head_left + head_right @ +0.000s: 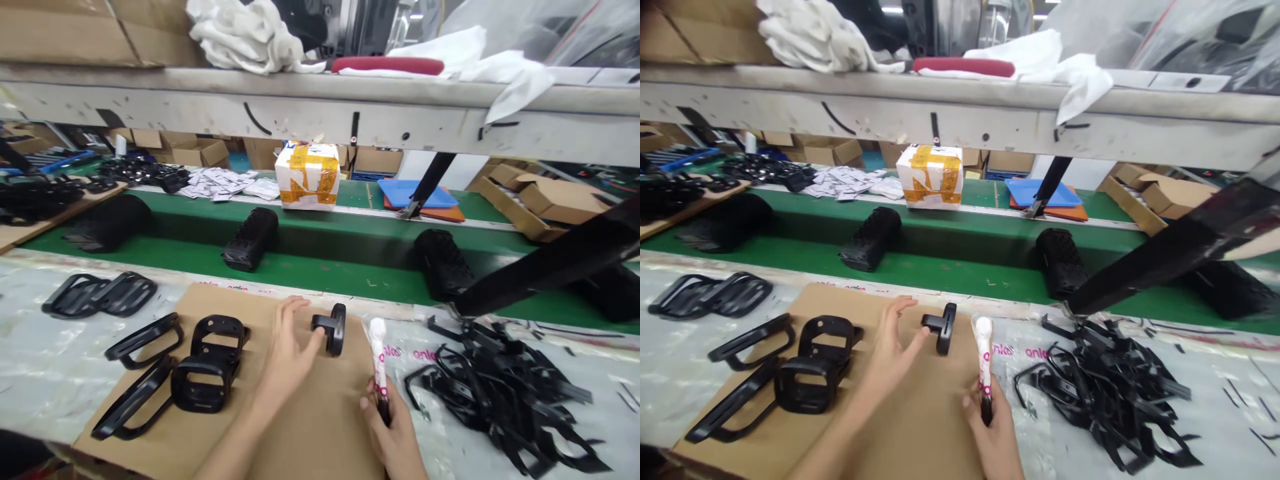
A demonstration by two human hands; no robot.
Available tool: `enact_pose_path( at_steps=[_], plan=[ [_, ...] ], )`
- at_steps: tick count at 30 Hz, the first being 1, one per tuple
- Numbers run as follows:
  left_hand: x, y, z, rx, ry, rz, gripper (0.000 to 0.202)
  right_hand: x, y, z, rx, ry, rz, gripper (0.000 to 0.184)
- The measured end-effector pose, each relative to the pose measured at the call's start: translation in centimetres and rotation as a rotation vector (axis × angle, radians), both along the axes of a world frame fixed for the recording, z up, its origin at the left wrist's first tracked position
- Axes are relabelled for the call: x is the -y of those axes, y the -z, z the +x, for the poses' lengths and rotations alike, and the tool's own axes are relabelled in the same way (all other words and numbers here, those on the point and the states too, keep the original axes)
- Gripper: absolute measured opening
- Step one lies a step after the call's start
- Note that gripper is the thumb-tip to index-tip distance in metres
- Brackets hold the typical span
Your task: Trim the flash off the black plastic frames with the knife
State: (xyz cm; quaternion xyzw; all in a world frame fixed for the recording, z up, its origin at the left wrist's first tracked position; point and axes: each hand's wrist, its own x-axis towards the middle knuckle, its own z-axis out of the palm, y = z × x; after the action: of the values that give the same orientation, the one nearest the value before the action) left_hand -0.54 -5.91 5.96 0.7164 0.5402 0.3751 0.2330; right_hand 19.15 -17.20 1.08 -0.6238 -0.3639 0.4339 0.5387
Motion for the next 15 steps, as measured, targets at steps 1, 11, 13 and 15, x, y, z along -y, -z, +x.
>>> enact_pose_path(
  at_steps=[1, 11, 13, 15],
  plan=[
    [-1.0, 0.7, -0.5, 0.070, 0.025, -0.050, 0.036, -0.1, -0.1, -0.1, 0.072, -0.012, 0.029, 0.029],
    [-3.2, 1.4, -0.8, 0.294, 0.359, -0.636, 0.051, -3.5, -2.4, -0.9, 0.315, -0.242, -0.028, 0.037],
    [-2.8, 1.4, -1.1, 0.338, 0.391, -0.738, 0.055, -3.4, -2.7, -1.0, 0.309, -0.214, 0.000, 0.037],
    [-2.6, 1.7, -1.6, 0.321, 0.374, -0.677, 0.048, -3.4, -2.9, -1.1, 0.262, -0.161, 0.020, 0.042]
  ],
)
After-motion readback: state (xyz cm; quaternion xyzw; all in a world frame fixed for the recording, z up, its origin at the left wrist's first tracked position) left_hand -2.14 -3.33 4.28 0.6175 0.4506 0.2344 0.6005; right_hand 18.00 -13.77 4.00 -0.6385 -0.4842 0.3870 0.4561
